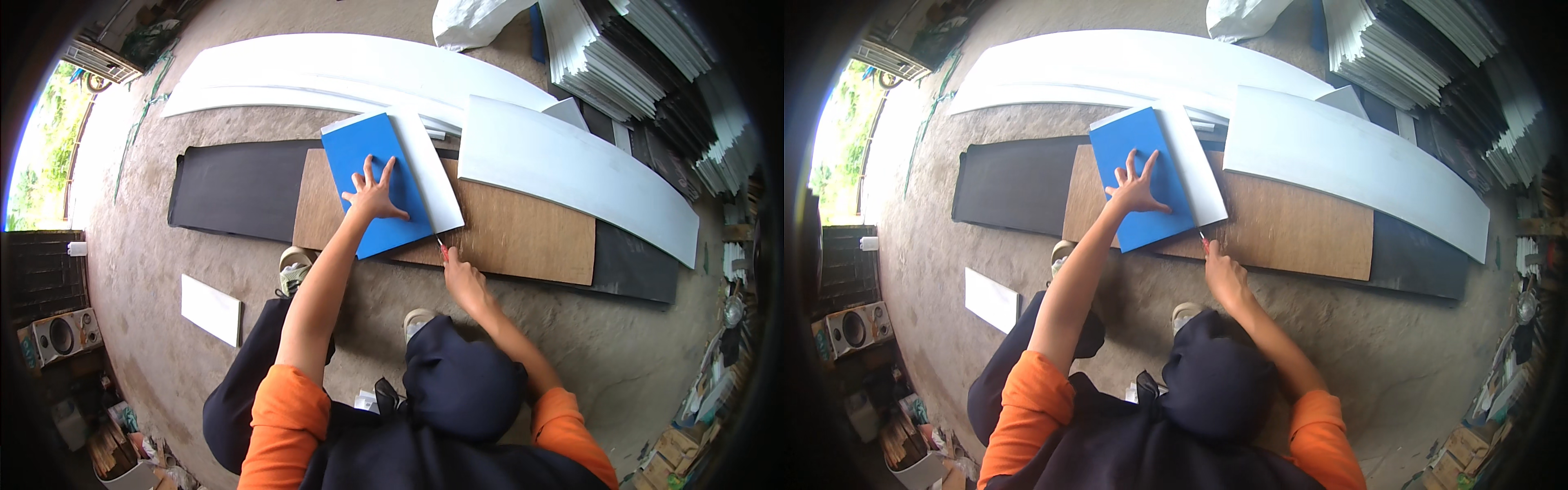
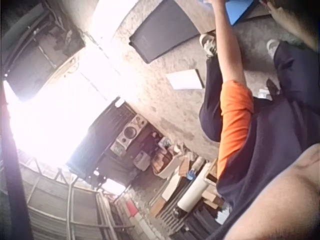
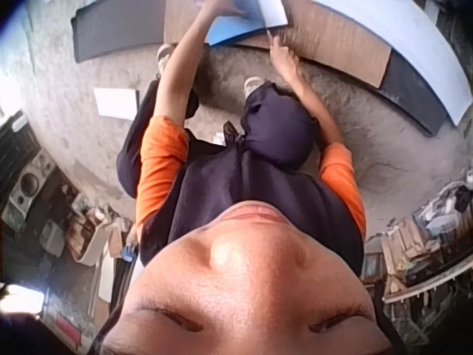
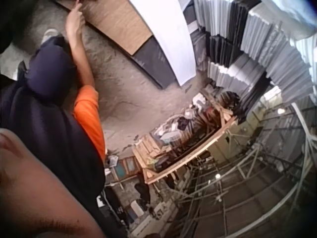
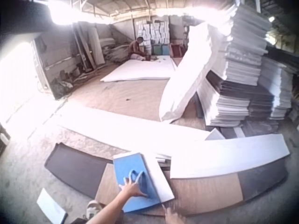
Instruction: The person sits on the floor and uses a utility knife to cut white and blue sheets of material. They use a blue sheet as a template to guide the cuts on the white sheets, repeatedly aligning the template and trimming the edges to create matching pieces.
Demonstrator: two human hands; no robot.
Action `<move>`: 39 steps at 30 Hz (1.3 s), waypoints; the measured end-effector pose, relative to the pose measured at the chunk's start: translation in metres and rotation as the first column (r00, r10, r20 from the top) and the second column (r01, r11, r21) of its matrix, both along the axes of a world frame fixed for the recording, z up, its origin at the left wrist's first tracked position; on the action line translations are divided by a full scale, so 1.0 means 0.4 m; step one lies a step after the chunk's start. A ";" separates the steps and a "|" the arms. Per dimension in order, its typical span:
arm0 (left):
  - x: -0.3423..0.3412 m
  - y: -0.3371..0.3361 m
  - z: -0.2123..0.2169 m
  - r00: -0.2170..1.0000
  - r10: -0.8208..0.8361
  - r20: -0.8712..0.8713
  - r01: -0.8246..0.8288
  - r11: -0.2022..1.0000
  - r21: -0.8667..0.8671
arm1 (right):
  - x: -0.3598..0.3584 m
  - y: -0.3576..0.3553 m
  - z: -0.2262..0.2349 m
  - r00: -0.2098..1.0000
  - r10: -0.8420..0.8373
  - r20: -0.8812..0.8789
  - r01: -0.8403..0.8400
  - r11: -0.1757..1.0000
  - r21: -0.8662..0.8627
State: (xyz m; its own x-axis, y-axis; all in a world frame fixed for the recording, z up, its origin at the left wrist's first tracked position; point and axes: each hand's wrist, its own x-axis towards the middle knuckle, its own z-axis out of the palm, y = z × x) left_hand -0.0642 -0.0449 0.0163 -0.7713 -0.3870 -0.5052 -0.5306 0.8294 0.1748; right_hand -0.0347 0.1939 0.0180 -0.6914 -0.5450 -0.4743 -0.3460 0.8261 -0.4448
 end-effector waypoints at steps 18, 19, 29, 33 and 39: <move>0.188 -0.044 -0.119 0.566 0.563 -0.602 -0.556 0.800 0.226 | -0.235 -0.298 -0.044 0.922 -0.323 0.216 0.387 0.799 -0.461; 0.189 -0.040 -0.117 0.565 0.561 -0.604 -0.538 0.806 0.246 | -0.232 -0.298 -0.046 0.909 -0.349 0.229 0.417 0.775 -0.474; 0.241 -0.098 -0.049 0.235 0.774 -0.588 -0.370 0.630 0.682 | -0.152 -0.379 -0.004 0.923 -0.267 0.278 0.381 0.747 -0.545; 0.353 -0.237 -0.050 0.322 0.480 -0.816 -0.518 0.811 0.273 | -0.067 -0.500 0.013 0.924 -0.096 0.369 0.316 0.736 -0.598; 0.368 -0.242 -0.040 0.588 0.533 -0.609 -0.650 0.759 0.037 | -0.027 -0.555 -0.016 0.948 -0.099 0.301 0.257 0.797 -0.546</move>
State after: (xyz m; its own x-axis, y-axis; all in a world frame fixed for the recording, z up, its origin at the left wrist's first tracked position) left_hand 0.0828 -0.1416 0.0003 -0.4452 -0.8938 0.0545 -0.7666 0.4119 0.4926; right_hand -0.0453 -0.0283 0.0114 -0.7075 -0.6483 -0.2813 -0.0333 0.4281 -0.9031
